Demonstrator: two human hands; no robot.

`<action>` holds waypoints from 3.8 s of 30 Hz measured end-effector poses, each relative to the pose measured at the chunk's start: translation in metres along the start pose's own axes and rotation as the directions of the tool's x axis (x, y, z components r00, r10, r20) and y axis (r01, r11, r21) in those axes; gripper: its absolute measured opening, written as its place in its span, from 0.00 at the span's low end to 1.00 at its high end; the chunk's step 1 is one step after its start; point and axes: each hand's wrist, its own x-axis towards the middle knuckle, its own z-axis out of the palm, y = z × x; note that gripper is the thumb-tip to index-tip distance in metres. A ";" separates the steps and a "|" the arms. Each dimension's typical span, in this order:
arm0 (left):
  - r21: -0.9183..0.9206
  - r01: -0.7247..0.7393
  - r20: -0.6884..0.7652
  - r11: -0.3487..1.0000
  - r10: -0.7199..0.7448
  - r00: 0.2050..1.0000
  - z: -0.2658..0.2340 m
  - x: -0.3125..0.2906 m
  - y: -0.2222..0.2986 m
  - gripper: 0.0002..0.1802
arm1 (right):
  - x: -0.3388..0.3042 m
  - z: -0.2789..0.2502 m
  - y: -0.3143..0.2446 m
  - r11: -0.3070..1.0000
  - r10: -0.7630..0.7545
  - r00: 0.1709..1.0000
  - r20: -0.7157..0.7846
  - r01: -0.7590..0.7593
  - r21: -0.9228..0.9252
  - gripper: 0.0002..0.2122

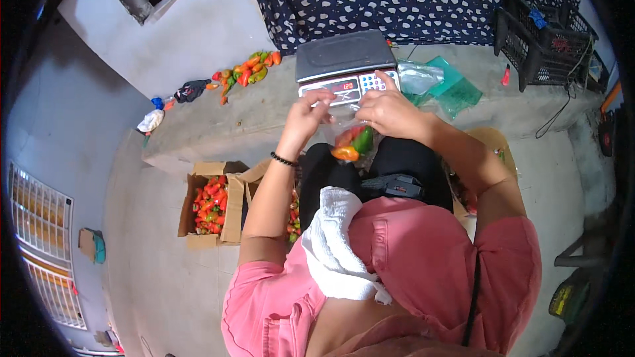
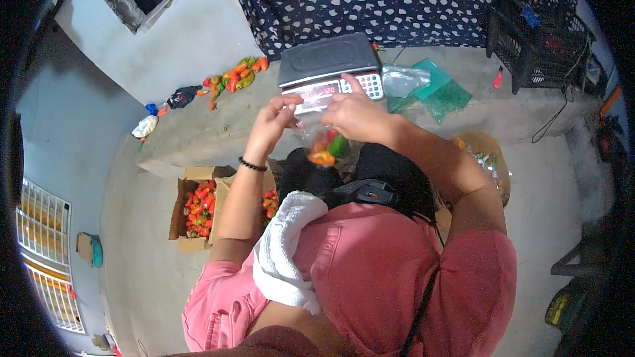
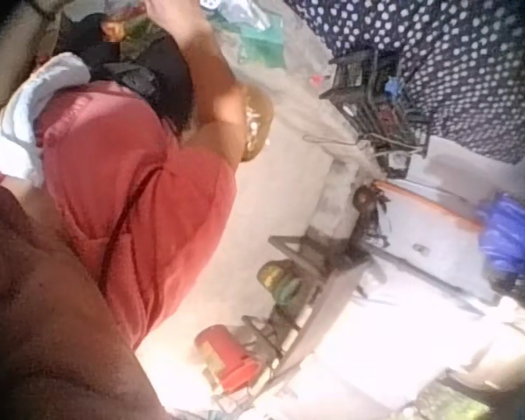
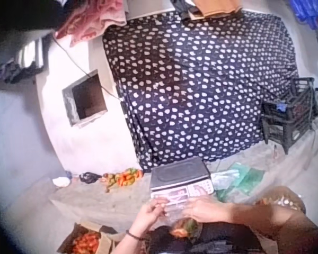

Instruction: The person picks up peppers from cardboard boxes, places them on a scale to check their weight, and then puts them into a clear plastic bag.

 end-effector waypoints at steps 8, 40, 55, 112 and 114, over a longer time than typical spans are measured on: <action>0.764 -0.355 0.248 0.538 0.264 0.932 0.007 -0.040 0.042 0.06 | -0.014 -0.024 -0.018 0.994 0.063 0.980 -0.186 -0.046 0.096 0.07; 0.665 -0.725 0.724 -0.177 0.391 0.568 -0.025 -0.025 0.212 0.03 | 0.034 -0.176 -0.008 0.959 -0.164 0.985 0.063 0.174 -0.226 0.09; 0.614 -0.629 0.581 0.477 0.265 0.769 -0.013 -0.005 0.196 0.07 | 0.042 -0.074 -0.019 0.337 0.446 0.875 0.188 -0.359 0.871 0.17; -0.046 -0.206 0.610 0.977 0.191 0.769 0.016 -0.027 0.040 0.51 | 0.038 -0.055 -0.037 0.805 0.263 0.931 -0.254 -0.067 0.589 0.06; -0.010 -0.232 0.638 0.973 0.185 0.748 0.019 -0.026 0.044 0.52 | 0.040 -0.061 -0.040 0.740 0.323 0.923 -0.211 -0.107 0.664 0.07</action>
